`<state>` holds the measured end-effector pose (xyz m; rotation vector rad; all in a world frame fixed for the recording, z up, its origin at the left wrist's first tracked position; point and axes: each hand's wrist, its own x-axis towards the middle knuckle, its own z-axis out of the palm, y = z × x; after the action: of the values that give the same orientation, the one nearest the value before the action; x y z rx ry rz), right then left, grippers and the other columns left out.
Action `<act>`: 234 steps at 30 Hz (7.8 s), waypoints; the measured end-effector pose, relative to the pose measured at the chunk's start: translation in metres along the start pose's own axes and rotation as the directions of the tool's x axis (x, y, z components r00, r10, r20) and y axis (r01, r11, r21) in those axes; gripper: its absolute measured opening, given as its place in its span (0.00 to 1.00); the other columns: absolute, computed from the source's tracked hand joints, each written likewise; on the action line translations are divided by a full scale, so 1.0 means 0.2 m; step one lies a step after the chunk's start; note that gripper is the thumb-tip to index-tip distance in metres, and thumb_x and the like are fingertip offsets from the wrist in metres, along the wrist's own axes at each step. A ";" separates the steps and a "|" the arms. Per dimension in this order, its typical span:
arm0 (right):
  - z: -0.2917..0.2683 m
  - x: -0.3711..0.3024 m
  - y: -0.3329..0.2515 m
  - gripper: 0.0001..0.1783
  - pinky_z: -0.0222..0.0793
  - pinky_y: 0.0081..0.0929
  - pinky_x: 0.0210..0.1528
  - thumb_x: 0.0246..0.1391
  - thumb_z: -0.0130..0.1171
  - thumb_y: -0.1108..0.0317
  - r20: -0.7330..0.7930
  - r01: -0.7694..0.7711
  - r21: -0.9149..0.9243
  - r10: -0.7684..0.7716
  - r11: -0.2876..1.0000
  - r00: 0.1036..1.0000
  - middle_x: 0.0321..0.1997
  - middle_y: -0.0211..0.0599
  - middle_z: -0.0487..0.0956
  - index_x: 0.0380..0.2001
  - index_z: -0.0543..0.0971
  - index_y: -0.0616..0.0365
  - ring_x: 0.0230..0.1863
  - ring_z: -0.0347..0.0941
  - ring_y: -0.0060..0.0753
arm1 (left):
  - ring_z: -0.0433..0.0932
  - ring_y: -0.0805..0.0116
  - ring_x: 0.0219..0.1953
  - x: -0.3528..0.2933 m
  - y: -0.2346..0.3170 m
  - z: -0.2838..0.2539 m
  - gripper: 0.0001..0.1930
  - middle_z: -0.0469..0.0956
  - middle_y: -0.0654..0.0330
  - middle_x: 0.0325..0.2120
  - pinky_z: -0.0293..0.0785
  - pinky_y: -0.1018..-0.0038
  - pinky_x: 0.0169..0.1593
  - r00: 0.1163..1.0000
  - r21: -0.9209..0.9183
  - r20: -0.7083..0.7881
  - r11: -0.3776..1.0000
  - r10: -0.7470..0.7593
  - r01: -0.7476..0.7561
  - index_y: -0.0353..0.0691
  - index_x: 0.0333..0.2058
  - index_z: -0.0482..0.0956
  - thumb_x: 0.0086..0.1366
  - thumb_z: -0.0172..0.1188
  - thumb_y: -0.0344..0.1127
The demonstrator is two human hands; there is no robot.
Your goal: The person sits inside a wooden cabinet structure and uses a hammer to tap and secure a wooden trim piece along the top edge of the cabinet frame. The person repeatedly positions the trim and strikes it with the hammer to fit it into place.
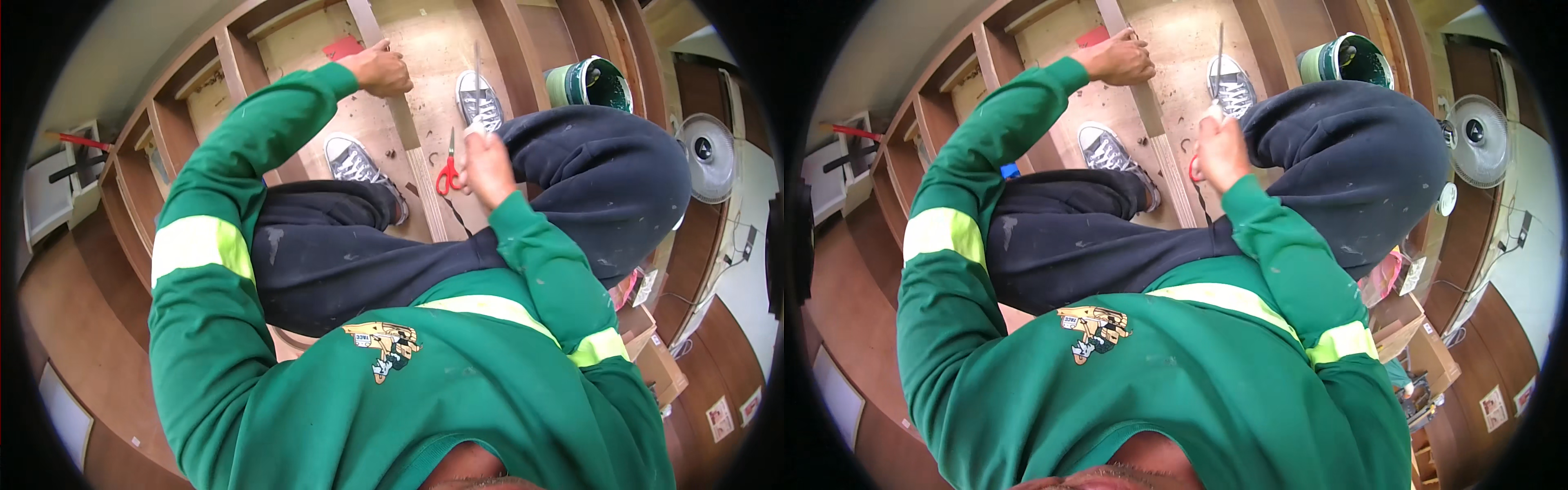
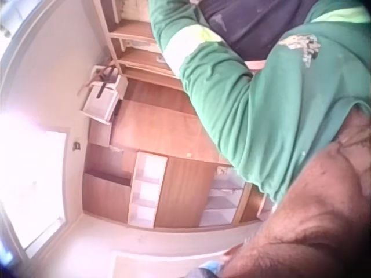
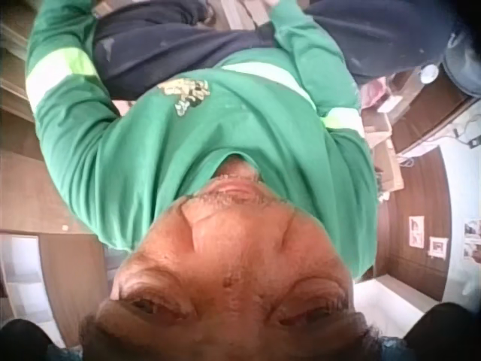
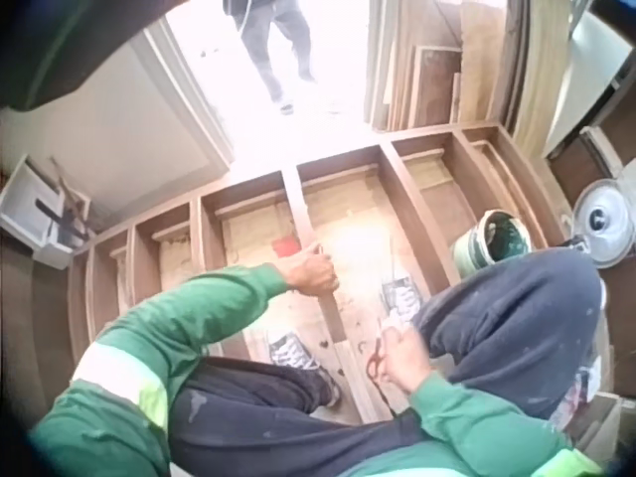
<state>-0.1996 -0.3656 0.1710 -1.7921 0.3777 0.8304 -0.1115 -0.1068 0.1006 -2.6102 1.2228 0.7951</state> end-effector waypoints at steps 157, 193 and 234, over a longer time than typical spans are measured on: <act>0.49 1.01 -0.11 0.22 0.74 0.40 0.51 0.68 0.51 0.61 0.128 0.447 -0.037 -0.440 0.894 0.889 0.48 0.55 0.82 0.62 0.75 0.54 0.47 0.81 0.48 | 0.80 0.53 0.54 -0.27 -0.43 -0.12 0.30 0.81 0.44 0.52 0.73 0.66 0.59 -0.056 -0.983 -0.183 0.183 -0.981 0.015 0.35 0.58 0.77 0.70 0.58 0.56; 0.72 1.28 -0.38 0.20 0.73 0.36 0.57 0.67 0.53 0.62 0.164 0.529 0.119 -0.542 0.840 0.824 0.57 0.49 0.80 0.61 0.78 0.43 0.55 0.78 0.51 | 0.78 0.76 0.31 0.00 -0.83 0.15 0.18 0.82 0.61 0.34 0.77 0.78 0.36 -0.078 -0.971 -0.072 0.088 -0.994 -0.224 0.28 0.49 0.81 0.63 0.71 0.32; 0.70 1.41 -0.25 0.21 0.69 0.32 0.63 0.69 0.51 0.61 0.146 0.582 0.272 -0.630 0.767 0.762 0.61 0.43 0.79 0.62 0.76 0.51 0.60 0.76 0.44 | 0.77 0.76 0.27 0.02 -0.81 -0.02 0.16 0.81 0.61 0.27 0.74 0.78 0.31 0.069 -0.990 -0.032 0.042 -0.997 0.138 0.27 0.40 0.81 0.59 0.72 0.34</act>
<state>-0.0198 -0.1798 -0.0160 -1.4566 -0.2689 0.4901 0.0138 -0.0041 0.0876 -3.7520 -1.3404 -0.4189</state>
